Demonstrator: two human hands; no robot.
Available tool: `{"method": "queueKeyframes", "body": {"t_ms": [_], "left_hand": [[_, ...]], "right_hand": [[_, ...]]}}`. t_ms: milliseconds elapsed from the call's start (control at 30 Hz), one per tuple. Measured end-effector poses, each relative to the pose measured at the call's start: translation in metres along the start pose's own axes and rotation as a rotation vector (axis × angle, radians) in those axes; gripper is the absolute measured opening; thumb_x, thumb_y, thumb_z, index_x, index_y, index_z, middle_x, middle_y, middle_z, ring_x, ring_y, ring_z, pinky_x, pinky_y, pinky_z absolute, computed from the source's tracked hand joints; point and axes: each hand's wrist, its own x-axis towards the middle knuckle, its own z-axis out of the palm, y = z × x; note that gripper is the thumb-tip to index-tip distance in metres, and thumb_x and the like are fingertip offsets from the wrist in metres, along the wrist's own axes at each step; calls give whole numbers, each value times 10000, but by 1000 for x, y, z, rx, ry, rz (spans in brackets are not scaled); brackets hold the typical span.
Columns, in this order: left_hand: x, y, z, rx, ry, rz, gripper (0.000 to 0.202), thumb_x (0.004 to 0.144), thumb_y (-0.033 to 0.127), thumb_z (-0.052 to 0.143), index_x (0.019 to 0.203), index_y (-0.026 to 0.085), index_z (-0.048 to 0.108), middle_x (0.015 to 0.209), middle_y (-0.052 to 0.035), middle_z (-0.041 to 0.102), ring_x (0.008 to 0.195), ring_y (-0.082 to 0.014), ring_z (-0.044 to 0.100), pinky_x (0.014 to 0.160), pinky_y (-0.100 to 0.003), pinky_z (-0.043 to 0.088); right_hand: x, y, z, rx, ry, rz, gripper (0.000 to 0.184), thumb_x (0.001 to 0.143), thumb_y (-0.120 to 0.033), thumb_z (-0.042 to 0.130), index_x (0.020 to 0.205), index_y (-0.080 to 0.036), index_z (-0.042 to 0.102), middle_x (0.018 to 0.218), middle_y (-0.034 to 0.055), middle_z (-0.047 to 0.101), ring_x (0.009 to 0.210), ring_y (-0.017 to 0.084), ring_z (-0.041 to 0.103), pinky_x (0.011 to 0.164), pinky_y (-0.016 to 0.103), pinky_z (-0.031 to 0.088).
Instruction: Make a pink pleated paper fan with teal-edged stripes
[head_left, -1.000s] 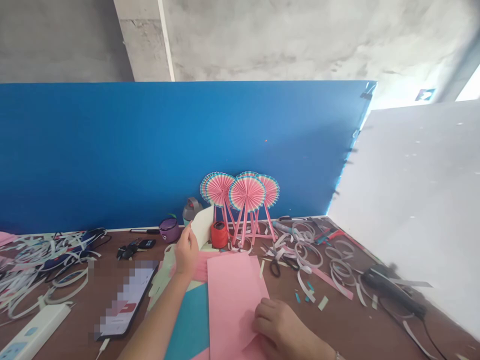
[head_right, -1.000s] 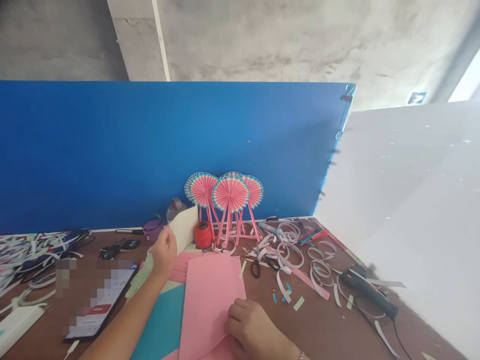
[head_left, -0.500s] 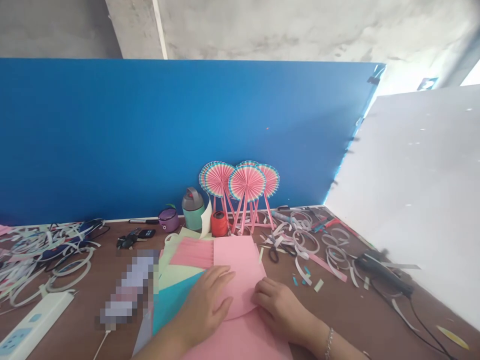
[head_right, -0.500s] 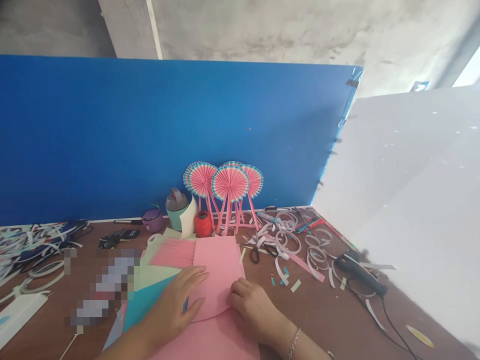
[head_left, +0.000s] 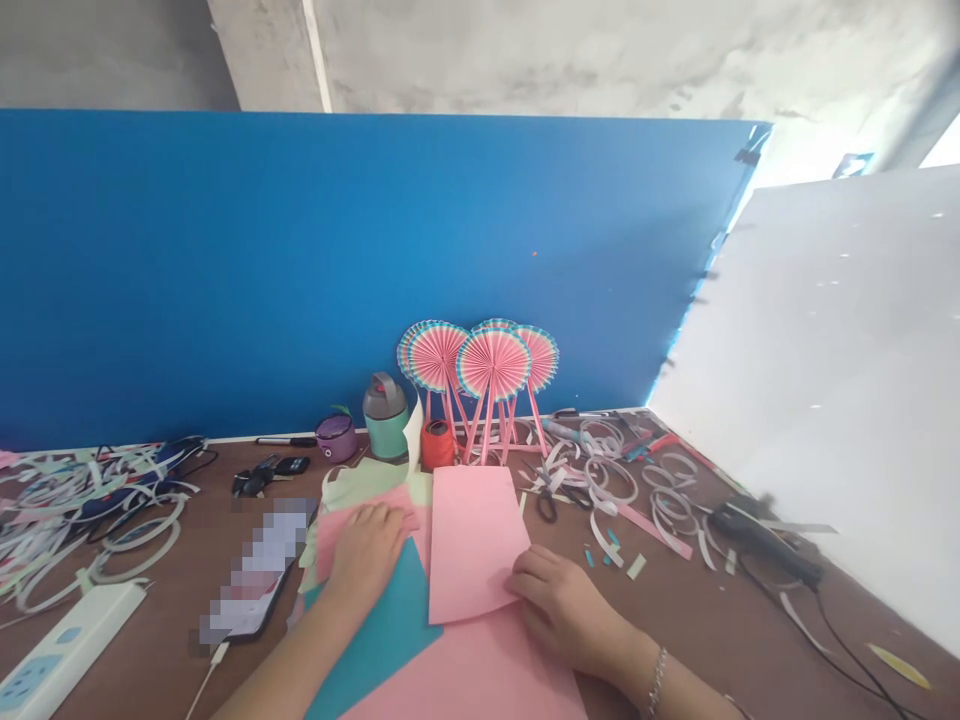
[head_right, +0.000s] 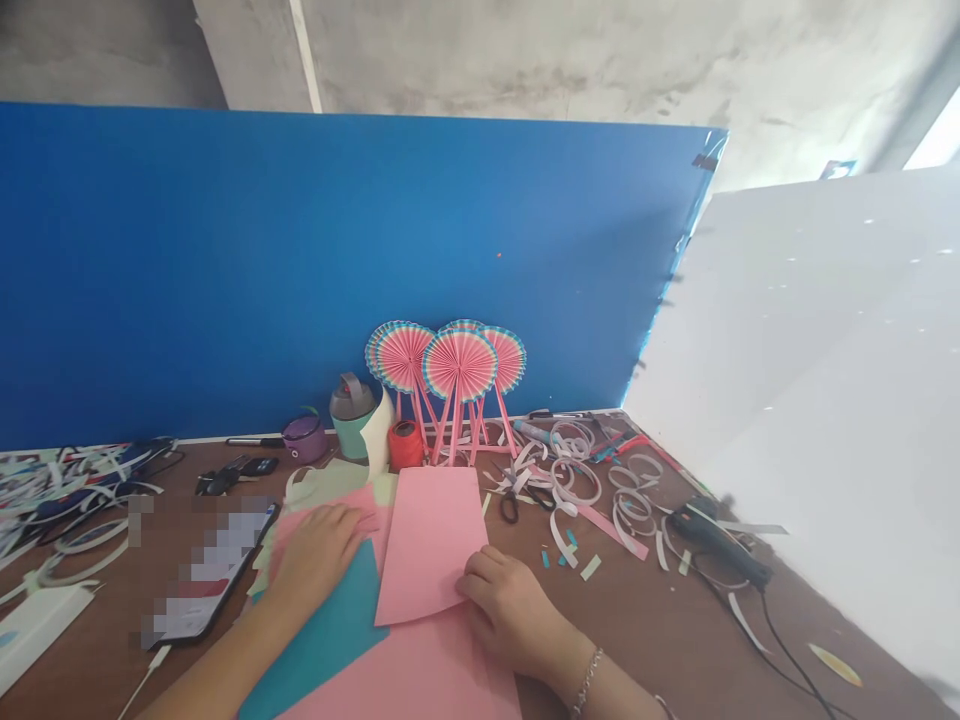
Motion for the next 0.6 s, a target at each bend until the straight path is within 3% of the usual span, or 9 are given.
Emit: {"method": "queueKeyframes", "body": {"t_ms": [100,167,267,333,433,600], "left_hand": [[-7,9,-5,3,87,-68,272,829,180,415,1026,177,604,1060,-135,611,1008,-284,538,870,-473,416],[-14,23,-13,-114,110,-27,271,837,201,440,1072,203,576,1145,-121,575,1082,-275,500,914,-459,401],[-28,51,-23,-413,-165,166,234,783,261,583,1016,235,567,1042,-58,601,979,-224,542,838,-353,451],[-35,64,-25,-468,-280,145,196,725,254,656,896,225,565,955,-31,606,893,-213,552,770,-330,457],[-40,70,-20,-460,-284,91,117,745,205,634,806,214,535,890,-17,602,864,-205,546,755,-330,438],[-42,63,-14,-460,-280,88,121,738,184,632,801,218,535,906,-17,604,887,-211,550,784,-339,433]], "right_hand": [[1,-1,-1,58,-32,29,320,679,-39,437,930,-184,573,884,53,576,841,195,498,744,309,407],[1,-1,-1,82,-33,68,337,662,-36,442,949,-175,551,896,56,584,843,198,508,740,311,416],[1,1,1,109,-7,88,250,703,-35,445,889,-169,544,879,58,590,820,188,520,723,300,421],[1,3,3,141,25,73,182,749,-42,453,831,-171,552,873,55,594,820,176,524,731,288,421],[0,6,4,196,68,60,156,761,-45,498,793,-171,584,921,57,599,863,169,527,770,284,423],[-2,9,-2,283,61,124,135,778,-83,567,768,-183,658,854,42,582,845,165,527,754,277,422]]}}
